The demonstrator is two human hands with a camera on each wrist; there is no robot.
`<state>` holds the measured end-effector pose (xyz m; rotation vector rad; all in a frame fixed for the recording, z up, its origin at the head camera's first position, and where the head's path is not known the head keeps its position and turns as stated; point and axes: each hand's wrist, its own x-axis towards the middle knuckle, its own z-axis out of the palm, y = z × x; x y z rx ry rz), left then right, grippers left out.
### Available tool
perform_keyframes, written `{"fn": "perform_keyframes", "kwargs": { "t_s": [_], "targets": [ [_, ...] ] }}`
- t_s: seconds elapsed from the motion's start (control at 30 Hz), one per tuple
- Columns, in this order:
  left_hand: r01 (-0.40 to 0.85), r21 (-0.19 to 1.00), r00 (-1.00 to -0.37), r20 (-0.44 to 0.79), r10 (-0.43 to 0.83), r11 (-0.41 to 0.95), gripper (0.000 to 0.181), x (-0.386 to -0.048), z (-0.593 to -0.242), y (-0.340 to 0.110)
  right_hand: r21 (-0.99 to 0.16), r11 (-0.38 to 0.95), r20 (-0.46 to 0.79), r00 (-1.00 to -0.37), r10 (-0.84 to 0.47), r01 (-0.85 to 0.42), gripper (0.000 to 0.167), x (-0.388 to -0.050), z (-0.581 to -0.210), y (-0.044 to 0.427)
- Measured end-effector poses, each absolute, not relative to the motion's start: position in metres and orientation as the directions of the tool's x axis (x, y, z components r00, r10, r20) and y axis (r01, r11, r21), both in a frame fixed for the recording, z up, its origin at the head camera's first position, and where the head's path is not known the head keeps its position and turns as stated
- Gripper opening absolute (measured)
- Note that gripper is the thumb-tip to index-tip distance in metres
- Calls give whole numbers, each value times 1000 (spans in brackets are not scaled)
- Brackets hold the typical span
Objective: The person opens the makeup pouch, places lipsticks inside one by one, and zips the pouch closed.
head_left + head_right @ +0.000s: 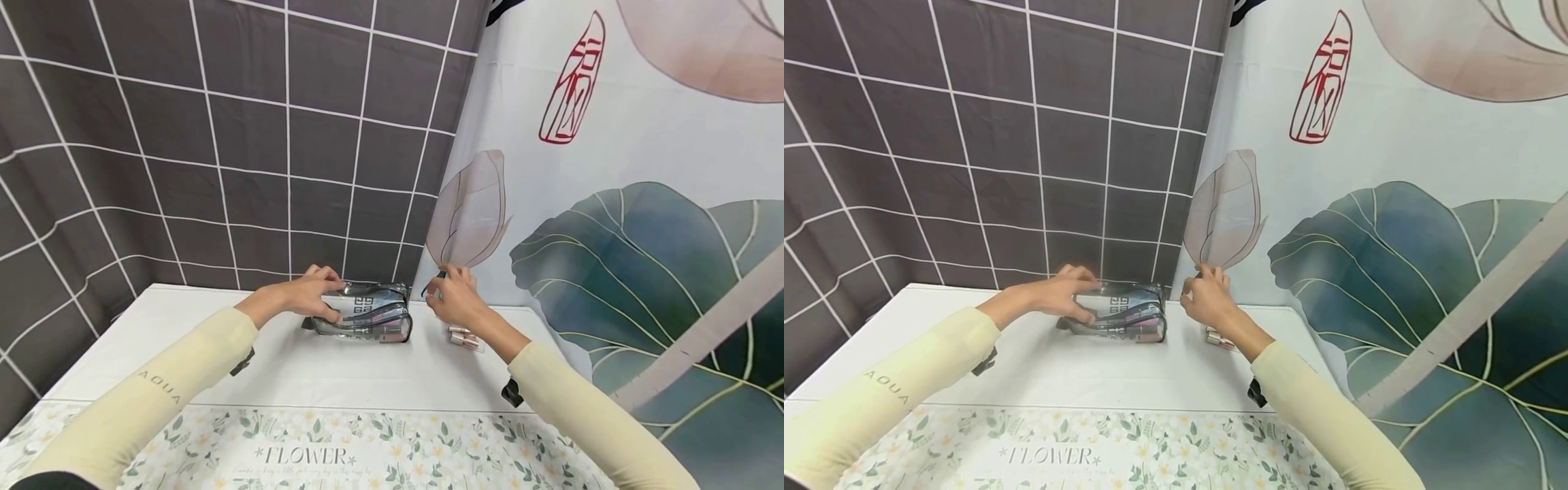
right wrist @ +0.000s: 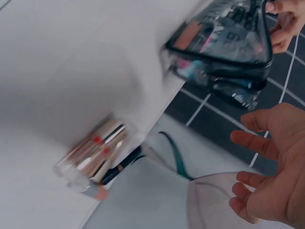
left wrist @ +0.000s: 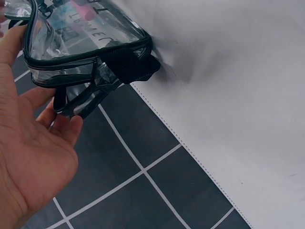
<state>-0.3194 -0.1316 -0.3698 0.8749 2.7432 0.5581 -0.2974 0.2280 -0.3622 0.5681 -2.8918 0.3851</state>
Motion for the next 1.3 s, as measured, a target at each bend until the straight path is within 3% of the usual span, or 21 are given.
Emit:
{"fn": "perform_keyframes", "kwargs": {
  "t_s": [0.27, 0.77, 1.07, 1.3],
  "targets": [
    [511, 408, -805, -81, 588, 756, 93, -321, -371, -135, -192, 926, 175, -939, -294, -326, 18, -306, -376, 253],
    [521, 412, -799, -73, 597, 748, 93, -322, -370, -136, -126, 976, -15, -983, -181, -178, 17, -314, -391, 292],
    [521, 418, -798, -73, 599, 745, 94, -323, -370, -134, -70, 992, -106, -988, -110, -103, 35, -313, -397, 307],
    [520, 426, -795, -77, 602, 741, 94, -321, -371, -132, -39, 997, -119, -990, -78, -74, 32, -311, -398, 315]
  ]
}}
